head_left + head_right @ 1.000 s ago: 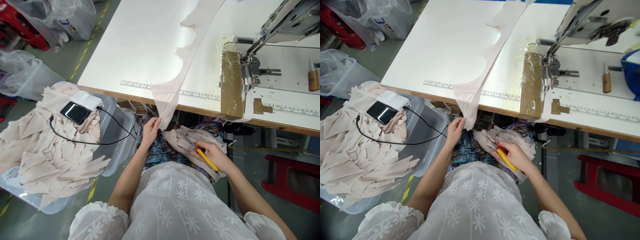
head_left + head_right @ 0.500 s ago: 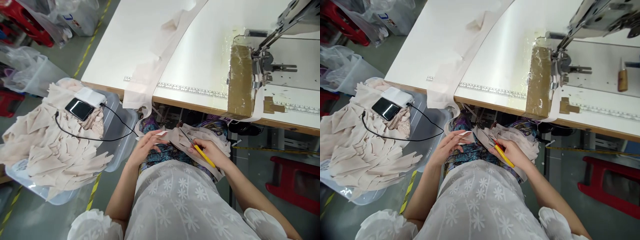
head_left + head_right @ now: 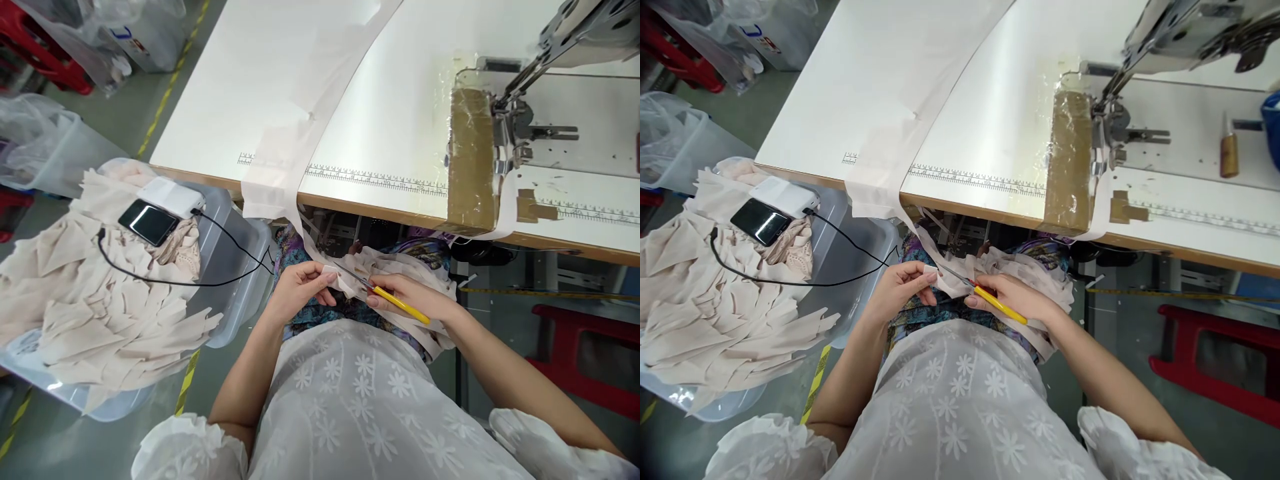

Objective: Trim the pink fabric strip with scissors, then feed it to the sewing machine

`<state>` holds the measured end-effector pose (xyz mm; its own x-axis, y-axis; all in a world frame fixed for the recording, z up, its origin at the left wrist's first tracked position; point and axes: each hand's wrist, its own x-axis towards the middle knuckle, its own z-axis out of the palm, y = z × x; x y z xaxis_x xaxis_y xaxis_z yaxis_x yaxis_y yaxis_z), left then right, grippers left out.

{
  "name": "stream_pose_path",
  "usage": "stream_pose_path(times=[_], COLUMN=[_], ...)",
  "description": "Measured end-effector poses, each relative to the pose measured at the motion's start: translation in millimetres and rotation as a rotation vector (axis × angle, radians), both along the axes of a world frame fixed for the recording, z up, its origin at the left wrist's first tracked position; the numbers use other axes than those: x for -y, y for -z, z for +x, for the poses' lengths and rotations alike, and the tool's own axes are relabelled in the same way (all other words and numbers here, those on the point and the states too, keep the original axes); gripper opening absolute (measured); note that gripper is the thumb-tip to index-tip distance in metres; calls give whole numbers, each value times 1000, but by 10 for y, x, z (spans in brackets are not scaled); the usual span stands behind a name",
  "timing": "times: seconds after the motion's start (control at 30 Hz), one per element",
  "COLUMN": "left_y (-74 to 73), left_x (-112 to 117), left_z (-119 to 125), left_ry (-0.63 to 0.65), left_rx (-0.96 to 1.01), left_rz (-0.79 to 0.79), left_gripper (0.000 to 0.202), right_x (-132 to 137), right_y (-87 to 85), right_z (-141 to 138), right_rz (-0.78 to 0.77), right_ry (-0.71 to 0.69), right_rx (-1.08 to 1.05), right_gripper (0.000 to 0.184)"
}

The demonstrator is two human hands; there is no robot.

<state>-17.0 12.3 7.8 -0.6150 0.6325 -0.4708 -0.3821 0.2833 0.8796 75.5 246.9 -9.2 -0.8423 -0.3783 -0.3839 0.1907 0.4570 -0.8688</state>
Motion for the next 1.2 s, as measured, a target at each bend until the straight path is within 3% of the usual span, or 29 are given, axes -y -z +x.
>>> stream_pose_path(times=[0.2, 0.67, 0.8, 1.0, 1.2], left_y=[90, 158, 169, 191, 172], left_x=[51, 106, 105, 91, 84], left_z=[-39, -57, -55, -51, -42], left_ry=[-46, -43, -54, -38, -31], left_rx=[94, 108, 125, 126, 135], left_rz=[64, 41, 65, 72, 47], left_gripper=[39, 39, 37, 35, 38], right_x=[-5, 62, 71, 103, 125], right_y=[-30, 23, 63, -40, 6], right_z=[-144, -135, -107, -140, -149], right_rz=[25, 430, 467, 563, 526], right_ry=[-106, -90, -82, -122, -94], right_rx=[-30, -235, -260, -269, -260], right_gripper=[58, 62, 62, 58, 60])
